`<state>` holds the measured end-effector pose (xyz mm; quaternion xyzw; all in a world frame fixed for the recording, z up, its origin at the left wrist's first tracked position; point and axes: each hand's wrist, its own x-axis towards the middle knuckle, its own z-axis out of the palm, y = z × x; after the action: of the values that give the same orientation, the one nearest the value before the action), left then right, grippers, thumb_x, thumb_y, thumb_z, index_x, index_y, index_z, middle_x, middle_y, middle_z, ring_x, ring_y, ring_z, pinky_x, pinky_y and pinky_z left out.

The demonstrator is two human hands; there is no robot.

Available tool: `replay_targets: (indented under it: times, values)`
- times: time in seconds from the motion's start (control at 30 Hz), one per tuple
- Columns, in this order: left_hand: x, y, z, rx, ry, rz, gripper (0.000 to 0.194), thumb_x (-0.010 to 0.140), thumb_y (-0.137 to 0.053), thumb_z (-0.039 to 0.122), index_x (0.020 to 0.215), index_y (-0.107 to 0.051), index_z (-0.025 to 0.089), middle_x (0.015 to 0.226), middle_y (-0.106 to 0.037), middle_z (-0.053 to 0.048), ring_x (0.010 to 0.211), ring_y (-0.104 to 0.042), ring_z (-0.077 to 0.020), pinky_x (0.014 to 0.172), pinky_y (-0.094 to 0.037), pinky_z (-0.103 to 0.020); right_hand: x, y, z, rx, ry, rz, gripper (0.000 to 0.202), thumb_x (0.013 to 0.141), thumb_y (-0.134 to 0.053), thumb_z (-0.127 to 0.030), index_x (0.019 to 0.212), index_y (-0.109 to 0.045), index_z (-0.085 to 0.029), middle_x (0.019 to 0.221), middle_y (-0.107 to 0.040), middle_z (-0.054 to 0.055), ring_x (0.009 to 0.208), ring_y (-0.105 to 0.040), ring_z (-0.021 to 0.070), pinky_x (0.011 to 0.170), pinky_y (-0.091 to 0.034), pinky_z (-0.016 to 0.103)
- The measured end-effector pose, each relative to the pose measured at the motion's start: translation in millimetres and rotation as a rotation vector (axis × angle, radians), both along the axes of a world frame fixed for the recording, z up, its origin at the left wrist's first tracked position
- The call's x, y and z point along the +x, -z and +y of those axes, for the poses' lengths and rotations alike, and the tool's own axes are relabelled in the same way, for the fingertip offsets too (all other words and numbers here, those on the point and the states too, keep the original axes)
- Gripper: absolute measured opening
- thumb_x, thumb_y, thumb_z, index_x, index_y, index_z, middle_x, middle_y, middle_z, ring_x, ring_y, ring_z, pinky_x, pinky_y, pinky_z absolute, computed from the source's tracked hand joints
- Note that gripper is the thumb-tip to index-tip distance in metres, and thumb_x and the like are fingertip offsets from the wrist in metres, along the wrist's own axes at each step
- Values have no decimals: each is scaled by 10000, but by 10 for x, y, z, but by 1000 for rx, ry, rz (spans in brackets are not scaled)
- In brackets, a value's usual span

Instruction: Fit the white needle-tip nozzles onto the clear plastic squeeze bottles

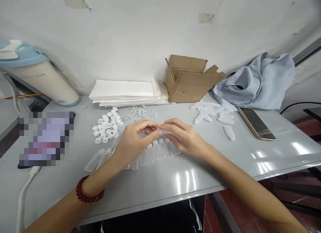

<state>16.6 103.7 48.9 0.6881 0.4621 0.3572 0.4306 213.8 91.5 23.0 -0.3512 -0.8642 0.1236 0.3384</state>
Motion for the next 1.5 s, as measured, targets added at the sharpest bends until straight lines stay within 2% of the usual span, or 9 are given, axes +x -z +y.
replay_targets:
  times: [0.3,0.6,0.7,0.9,1.0,1.1,1.27,1.37,1.5]
  values:
    - [-3,28,-2,8,16,38,153,809,-663,321,908,-734,229,883,-695,-17,793,-630,-170,710,-517,-292,-17,-37,9,-51,-19,129,303,896,-528,-94,1178,-591,-185,1000,-645,98,899,-635,188,776,-568,357]
    - [-26,14,10,13,33,22,135,829,-633,323,816,-748,253,766,-669,10,708,-610,-152,610,-494,-254,-50,-121,-31,-455,8,373,250,878,-591,-189,1126,-626,-194,1051,-663,74,804,-678,155,748,-584,333]
    - [-34,28,10,33,22,12,163,840,-624,348,792,-751,257,728,-659,16,680,-601,-145,569,-473,-240,-56,-144,-38,-552,-11,433,243,884,-582,-200,1124,-621,-192,1064,-666,73,840,-691,166,768,-586,343]
    - [-18,26,-6,-28,-30,-4,159,816,-663,365,762,-741,238,683,-654,19,623,-581,-128,506,-437,-215,-17,-198,-35,-569,-8,322,270,906,-541,-191,1163,-622,-189,1093,-681,80,927,-673,190,816,-553,361]
    - [4,25,-26,-37,-43,-20,145,794,-691,358,755,-722,223,722,-686,13,655,-607,-132,568,-479,-221,-18,-188,-52,-533,-8,252,318,928,-498,-188,1230,-594,-207,1095,-693,74,921,-669,189,825,-539,367]
    - [19,25,-41,29,-49,-11,156,797,-691,346,716,-699,213,710,-679,18,682,-614,-132,645,-504,-233,-49,-161,-78,-547,-3,269,370,920,-504,-191,1286,-552,-196,1052,-700,71,898,-680,183,817,-543,356]
    - [19,24,-42,18,-39,-1,168,798,-693,352,717,-697,205,700,-678,18,644,-616,-129,604,-510,-233,-84,-123,-88,-628,12,402,367,864,-602,-221,1227,-575,-174,962,-693,60,864,-674,180,808,-550,355]
    - [17,55,-48,119,-42,-10,132,792,-710,335,795,-699,204,767,-697,9,700,-641,-137,640,-530,-241,-76,-130,-74,-692,5,486,339,872,-594,-233,1205,-571,-175,974,-680,62,866,-655,174,803,-540,356]
    - [30,127,-49,493,-75,93,90,811,-692,247,869,-658,188,848,-690,-18,751,-635,-149,647,-533,-265,-41,-174,-36,-864,-71,627,293,896,-574,-222,1185,-575,-174,1011,-682,69,839,-653,157,828,-524,359]
